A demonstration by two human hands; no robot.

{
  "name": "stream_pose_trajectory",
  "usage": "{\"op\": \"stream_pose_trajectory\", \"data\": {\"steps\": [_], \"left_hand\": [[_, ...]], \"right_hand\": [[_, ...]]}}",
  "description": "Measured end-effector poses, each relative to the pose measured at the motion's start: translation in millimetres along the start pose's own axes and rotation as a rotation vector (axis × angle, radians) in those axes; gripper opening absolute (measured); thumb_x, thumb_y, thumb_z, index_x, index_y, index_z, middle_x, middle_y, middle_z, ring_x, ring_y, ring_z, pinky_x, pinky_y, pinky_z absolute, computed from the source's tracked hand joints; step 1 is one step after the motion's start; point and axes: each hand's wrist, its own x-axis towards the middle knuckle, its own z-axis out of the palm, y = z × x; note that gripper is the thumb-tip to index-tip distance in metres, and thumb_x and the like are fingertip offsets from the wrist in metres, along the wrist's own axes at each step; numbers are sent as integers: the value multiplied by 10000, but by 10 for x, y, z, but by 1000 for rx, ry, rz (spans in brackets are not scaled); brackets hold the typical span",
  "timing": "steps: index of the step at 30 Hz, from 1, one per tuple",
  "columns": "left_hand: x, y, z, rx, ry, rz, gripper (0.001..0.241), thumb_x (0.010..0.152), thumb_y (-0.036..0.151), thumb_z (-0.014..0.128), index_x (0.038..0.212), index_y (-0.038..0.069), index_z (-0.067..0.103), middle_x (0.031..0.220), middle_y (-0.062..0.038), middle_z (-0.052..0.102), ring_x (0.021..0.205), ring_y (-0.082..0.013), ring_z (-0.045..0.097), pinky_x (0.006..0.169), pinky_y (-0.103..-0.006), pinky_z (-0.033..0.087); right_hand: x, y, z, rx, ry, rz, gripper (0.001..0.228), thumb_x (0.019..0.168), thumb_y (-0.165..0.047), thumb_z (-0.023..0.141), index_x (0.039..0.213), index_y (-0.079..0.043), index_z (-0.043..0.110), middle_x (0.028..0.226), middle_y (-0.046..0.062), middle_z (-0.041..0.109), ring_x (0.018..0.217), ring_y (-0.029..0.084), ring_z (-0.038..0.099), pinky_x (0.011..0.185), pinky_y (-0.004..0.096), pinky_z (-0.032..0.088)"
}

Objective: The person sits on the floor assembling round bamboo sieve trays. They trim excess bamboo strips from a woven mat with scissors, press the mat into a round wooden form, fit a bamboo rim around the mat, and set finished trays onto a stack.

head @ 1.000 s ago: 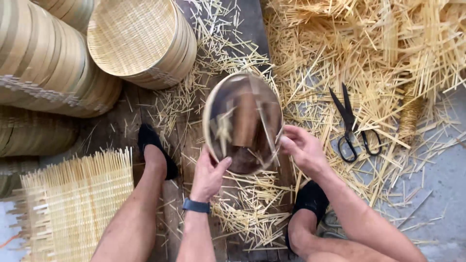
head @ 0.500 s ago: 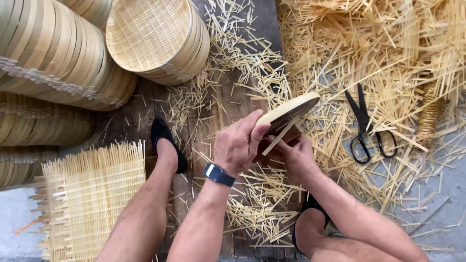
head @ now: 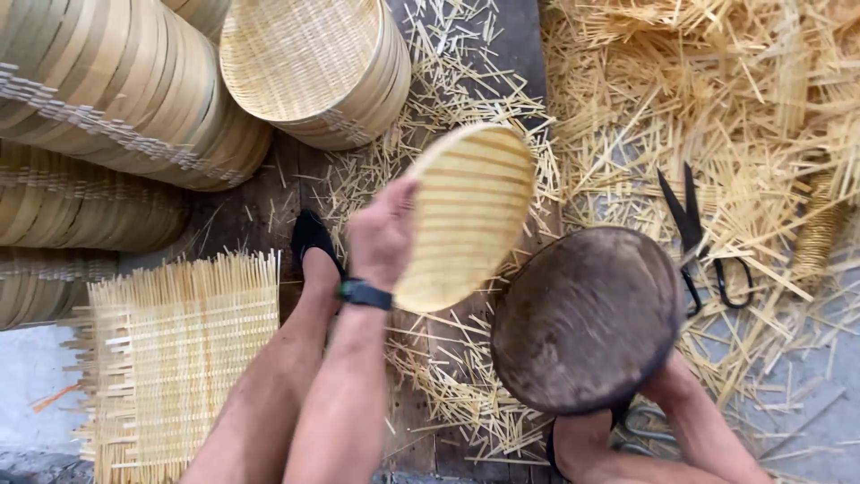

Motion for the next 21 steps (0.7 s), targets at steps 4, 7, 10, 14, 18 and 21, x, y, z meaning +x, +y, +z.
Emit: {"op": "stream_pose_trajectory", "data": {"steps": [4,7,10,14,18,21], "left_hand": [[134,-218,-511,2,32,-334,631,1091,537,378,1072,38,764,606,-66,609,502,-140,587,434,-316,488],[166,-379,-485,-146,33,-475,629,1067,548,455,988,15,779,675,-47,627,580,-119,559,532,-311,482],[18,-770,-232,-265,49,-584,619,1064,551,572,912,-42,670,729,19,581,684,-83,497,617,-297,455],[-189,-1036,266,-255,-55,-774,622,1033,515,627,793,-59,614,679,21,452,675,-113,379,588,-329,369],[-306,-1138,717,-351,-124,-761,540,994,489,654,871,-35,696,724,28,561,706,-90,459,639,-292,438],[-285,-946,899,-368,-88,-601,499,1017,461,643,1017,-28,739,859,-18,682,793,-112,571,727,-298,501]], "right_hand": [[277,489,-378,89,-64,-96,507,1022,-210,518,1506,-65,484,1447,113,574,1249,261,591,1015,425,517],[749,870,-358,-449,112,-291,532,891,27,518,1414,-58,469,1369,140,610,1186,280,623,969,403,539],[424,543,244,-271,-12,-80,292,1006,-93,570,1270,29,601,1118,199,689,957,344,656,789,470,555],[168,303,126,-66,-193,-93,315,955,-33,555,1251,49,625,1066,160,734,915,273,688,776,410,566],[-146,-51,226,233,44,-295,256,928,-114,565,1167,-39,619,1036,141,733,919,262,736,779,385,605],[-126,149,-2,-58,425,-407,280,943,-113,550,1218,-128,602,1024,96,726,922,237,734,768,364,597]]}}
